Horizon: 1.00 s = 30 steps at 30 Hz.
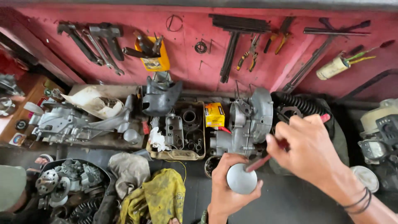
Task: Cleaning the carbon deposits from the head of a motorcycle piston using an abrasive tool
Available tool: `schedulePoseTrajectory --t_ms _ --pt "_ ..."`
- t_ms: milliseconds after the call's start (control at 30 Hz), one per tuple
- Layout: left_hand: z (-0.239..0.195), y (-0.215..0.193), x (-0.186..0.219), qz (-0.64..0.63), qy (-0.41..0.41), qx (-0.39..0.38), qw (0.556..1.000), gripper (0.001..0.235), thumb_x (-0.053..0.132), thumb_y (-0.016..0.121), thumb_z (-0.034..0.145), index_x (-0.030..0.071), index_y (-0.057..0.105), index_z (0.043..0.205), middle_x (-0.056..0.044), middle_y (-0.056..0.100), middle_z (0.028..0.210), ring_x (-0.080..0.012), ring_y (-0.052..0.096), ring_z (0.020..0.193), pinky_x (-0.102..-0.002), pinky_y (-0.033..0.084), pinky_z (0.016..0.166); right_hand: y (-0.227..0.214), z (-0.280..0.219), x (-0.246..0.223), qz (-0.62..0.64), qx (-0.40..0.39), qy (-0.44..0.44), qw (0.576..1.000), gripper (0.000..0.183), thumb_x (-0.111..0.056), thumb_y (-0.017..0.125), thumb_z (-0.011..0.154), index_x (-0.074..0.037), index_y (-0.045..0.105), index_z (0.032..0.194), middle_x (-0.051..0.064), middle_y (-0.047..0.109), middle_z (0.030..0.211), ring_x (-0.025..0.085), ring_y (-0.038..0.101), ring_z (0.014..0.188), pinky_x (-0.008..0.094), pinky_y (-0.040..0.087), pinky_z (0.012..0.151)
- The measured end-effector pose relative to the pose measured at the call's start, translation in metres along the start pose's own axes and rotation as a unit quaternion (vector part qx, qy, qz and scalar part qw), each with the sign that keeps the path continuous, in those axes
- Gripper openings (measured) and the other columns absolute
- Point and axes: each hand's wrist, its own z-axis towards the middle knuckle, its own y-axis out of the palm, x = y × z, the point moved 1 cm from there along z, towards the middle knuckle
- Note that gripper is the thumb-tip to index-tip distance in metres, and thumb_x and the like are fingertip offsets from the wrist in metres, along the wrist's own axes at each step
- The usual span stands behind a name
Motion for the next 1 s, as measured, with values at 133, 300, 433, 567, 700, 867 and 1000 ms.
schedulePoseTrajectory --t_ms 133,300,433,567,700,867,1000 --pt "0.001 0.003 -0.001 -0.012 -0.007 -0.001 1.000 0.042 0.017 0.085 0.072 0.009 0.063 0.106 -0.008 0.069 0.101 -0.0235 0.065 0.091 -0.035 0.052 0.087 0.002 -0.002 -0.009 0.045 -0.031 -0.037 0.998 0.031 -0.030 0.063 0.091 -0.019 0.049 0.065 0.001 0.044 0.061 0.025 0.047 0.055 0.045 0.038 0.064" --pt "0.008 -0.001 -0.004 -0.008 -0.014 0.000 1.000 0.040 0.017 0.085 0.074 0.009 0.061 0.105 -0.008 0.069 0.101 -0.0241 0.066 0.095 -0.035 0.054 0.087 0.002 0.009 -0.009 0.040 -0.009 -0.012 0.999 0.034 -0.025 0.066 0.089 -0.016 0.049 0.061 0.003 0.043 0.055 0.027 0.044 0.046 0.046 0.035 0.054" --pt "-0.004 -0.001 0.001 0.015 -0.026 -0.017 0.999 0.038 0.025 0.081 0.080 0.008 0.061 0.107 -0.006 0.065 0.101 -0.0232 0.061 0.092 -0.034 0.049 0.085 0.007 -0.003 -0.008 0.091 -0.042 -0.023 0.995 0.035 -0.020 0.062 0.095 -0.013 0.043 0.067 0.004 0.040 0.062 0.027 0.040 0.055 0.045 0.033 0.064" --pt "-0.003 0.004 -0.001 -0.008 -0.019 0.003 1.000 0.038 0.011 0.085 0.074 0.007 0.063 0.104 -0.007 0.068 0.102 -0.0238 0.065 0.095 -0.034 0.053 0.088 -0.003 -0.003 -0.024 0.098 -0.044 -0.045 0.993 0.032 -0.023 0.059 0.094 -0.014 0.044 0.067 0.002 0.041 0.062 0.024 0.040 0.053 0.043 0.032 0.061" --pt "-0.006 0.002 0.000 0.016 -0.025 0.009 1.000 0.041 0.012 0.085 0.072 0.010 0.062 0.106 -0.004 0.068 0.102 -0.0218 0.065 0.095 -0.033 0.052 0.089 -0.003 -0.006 -0.010 0.115 -0.051 -0.028 0.992 0.034 -0.021 0.056 0.096 -0.013 0.043 0.067 0.004 0.040 0.061 0.026 0.040 0.054 0.045 0.031 0.062" --pt "-0.002 0.001 0.000 -0.028 -0.012 -0.019 0.999 0.040 0.030 0.080 0.081 0.007 0.062 0.108 -0.007 0.067 0.103 -0.0222 0.063 0.093 -0.033 0.052 0.084 0.002 -0.020 -0.037 0.074 -0.030 -0.060 0.995 0.033 -0.025 0.057 0.098 -0.014 0.045 0.070 0.002 0.038 0.063 0.022 0.040 0.057 0.039 0.033 0.067" --pt "-0.005 0.005 -0.002 0.018 -0.032 -0.001 0.999 0.044 0.017 0.087 0.072 0.010 0.061 0.108 -0.007 0.065 0.104 -0.0219 0.066 0.096 -0.033 0.053 0.088 0.001 -0.003 -0.002 0.048 -0.010 0.012 0.999 0.032 -0.016 0.063 0.092 -0.011 0.046 0.066 0.004 0.045 0.058 0.027 0.044 0.052 0.045 0.034 0.060"
